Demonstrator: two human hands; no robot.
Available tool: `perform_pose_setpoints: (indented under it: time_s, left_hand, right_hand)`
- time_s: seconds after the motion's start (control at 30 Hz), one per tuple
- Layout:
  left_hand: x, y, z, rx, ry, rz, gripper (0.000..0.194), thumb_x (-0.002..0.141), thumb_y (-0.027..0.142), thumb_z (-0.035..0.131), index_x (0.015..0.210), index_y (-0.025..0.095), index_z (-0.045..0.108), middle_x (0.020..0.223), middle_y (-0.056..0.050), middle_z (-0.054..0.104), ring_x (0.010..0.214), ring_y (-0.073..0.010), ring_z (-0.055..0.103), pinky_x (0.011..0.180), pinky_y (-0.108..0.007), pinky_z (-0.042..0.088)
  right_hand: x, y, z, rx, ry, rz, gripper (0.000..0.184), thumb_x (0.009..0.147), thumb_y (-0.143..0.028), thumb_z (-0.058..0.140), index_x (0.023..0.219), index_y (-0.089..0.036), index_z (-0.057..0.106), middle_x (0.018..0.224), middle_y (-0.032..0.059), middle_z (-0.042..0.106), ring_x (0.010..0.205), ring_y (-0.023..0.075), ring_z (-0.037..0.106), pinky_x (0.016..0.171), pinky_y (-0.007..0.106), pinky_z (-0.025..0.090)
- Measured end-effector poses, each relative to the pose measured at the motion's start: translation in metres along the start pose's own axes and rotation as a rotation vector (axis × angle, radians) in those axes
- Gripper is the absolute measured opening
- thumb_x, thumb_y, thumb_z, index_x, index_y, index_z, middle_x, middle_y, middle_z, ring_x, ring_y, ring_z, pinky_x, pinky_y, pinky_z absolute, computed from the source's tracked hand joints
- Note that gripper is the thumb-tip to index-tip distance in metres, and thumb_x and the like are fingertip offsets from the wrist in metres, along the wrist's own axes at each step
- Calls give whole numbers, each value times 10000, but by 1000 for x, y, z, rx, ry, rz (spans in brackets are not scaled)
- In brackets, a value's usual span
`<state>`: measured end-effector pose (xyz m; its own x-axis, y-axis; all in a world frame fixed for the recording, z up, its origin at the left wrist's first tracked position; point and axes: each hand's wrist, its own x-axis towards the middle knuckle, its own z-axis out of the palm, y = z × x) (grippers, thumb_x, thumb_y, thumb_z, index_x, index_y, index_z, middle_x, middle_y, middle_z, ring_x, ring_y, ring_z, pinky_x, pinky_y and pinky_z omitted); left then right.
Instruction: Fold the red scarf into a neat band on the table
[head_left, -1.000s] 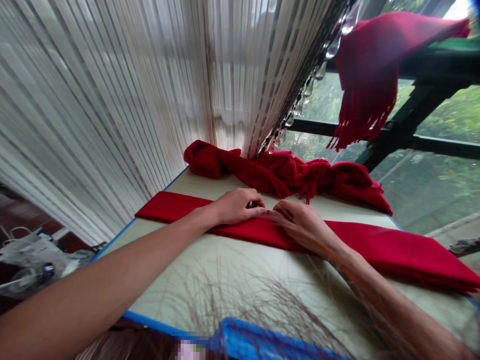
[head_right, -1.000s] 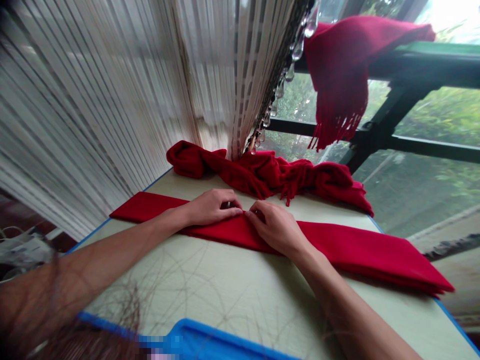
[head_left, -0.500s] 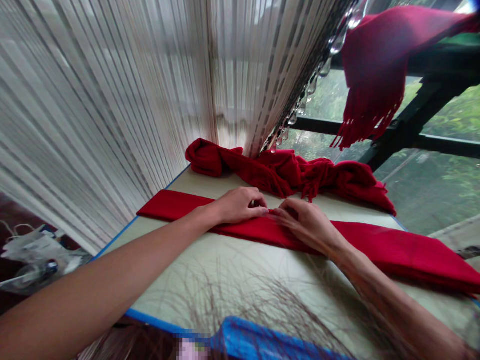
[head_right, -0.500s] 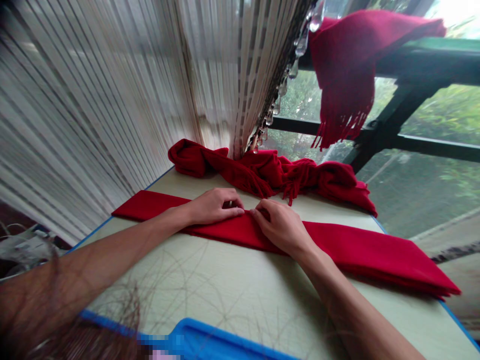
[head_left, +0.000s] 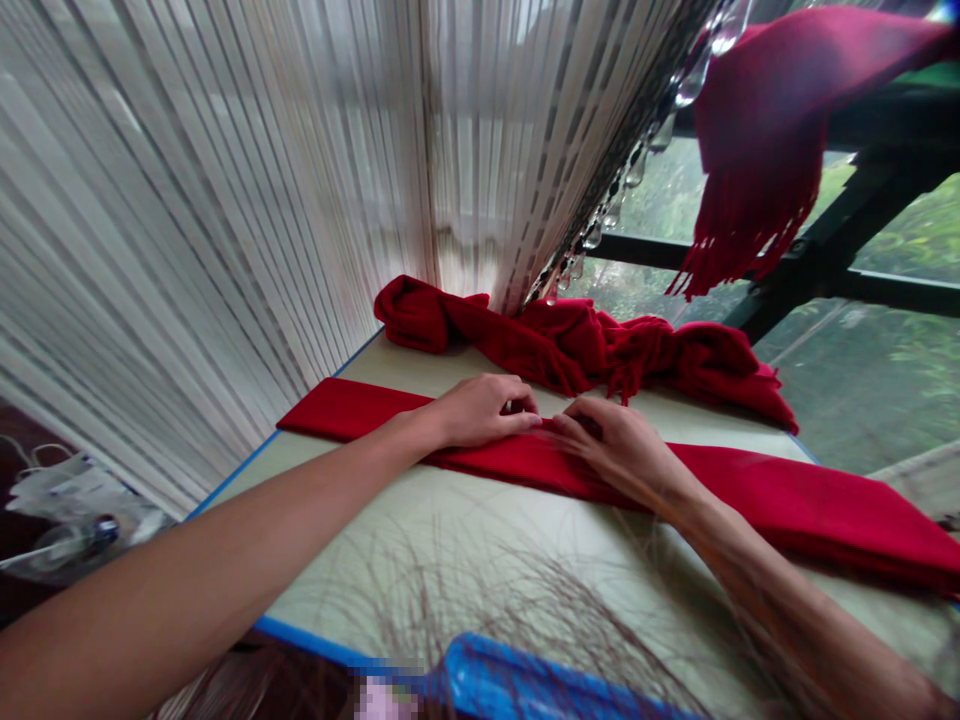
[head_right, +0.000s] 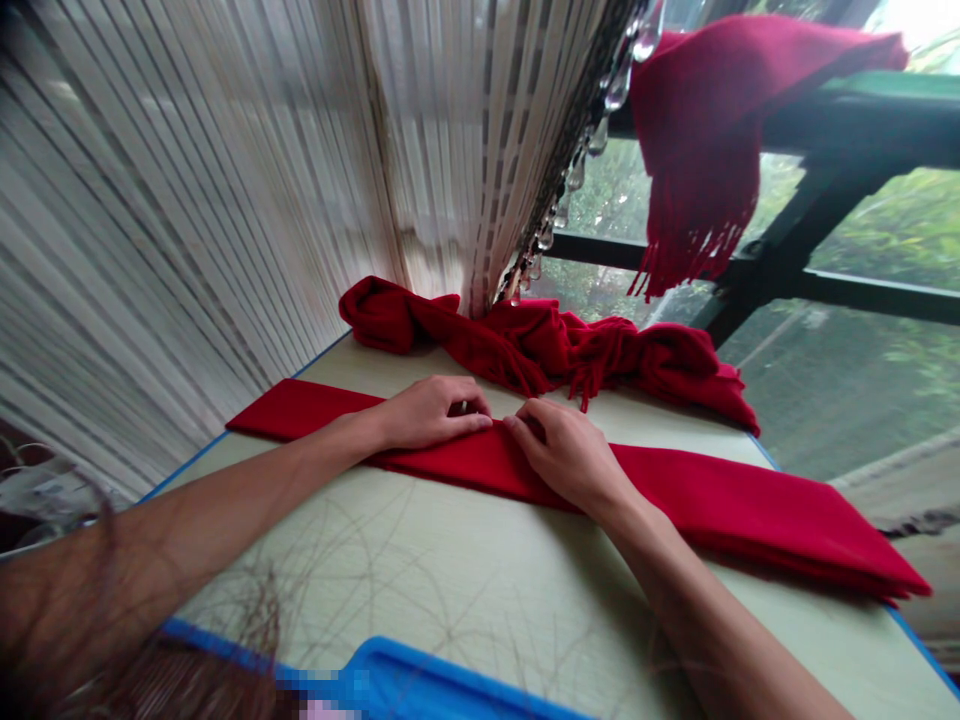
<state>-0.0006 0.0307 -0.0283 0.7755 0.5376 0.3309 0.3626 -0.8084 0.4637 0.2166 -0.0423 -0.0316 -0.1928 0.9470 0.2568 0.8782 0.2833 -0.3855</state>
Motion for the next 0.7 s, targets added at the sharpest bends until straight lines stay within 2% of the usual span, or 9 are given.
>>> perform_pose_setpoints:
  time_s: [0.43, 0.7]
  left_hand:
    - [0, 1, -1, 2, -16, -8, 204, 934, 346, 636, 1002, 178, 730, 979, -51, 711, 865, -176, 627, 757, -263, 460]
    - [-1, 2, 0, -5, -6, -17, 209, 939, 351, 628, 1000, 177, 726, 972, -45, 718, 860, -173, 627, 755, -259, 459]
  right_hand:
    - [-1, 1, 1, 17, 12, -4, 343, 934, -484, 457, 744, -225, 578, 701, 30, 637, 613, 167, 518, 572, 301, 359]
    - [-1, 0, -1, 10, 11, -23, 379, 962, -504, 416, 757, -225, 571, 755, 42, 663, 633, 168, 538, 599, 309, 356]
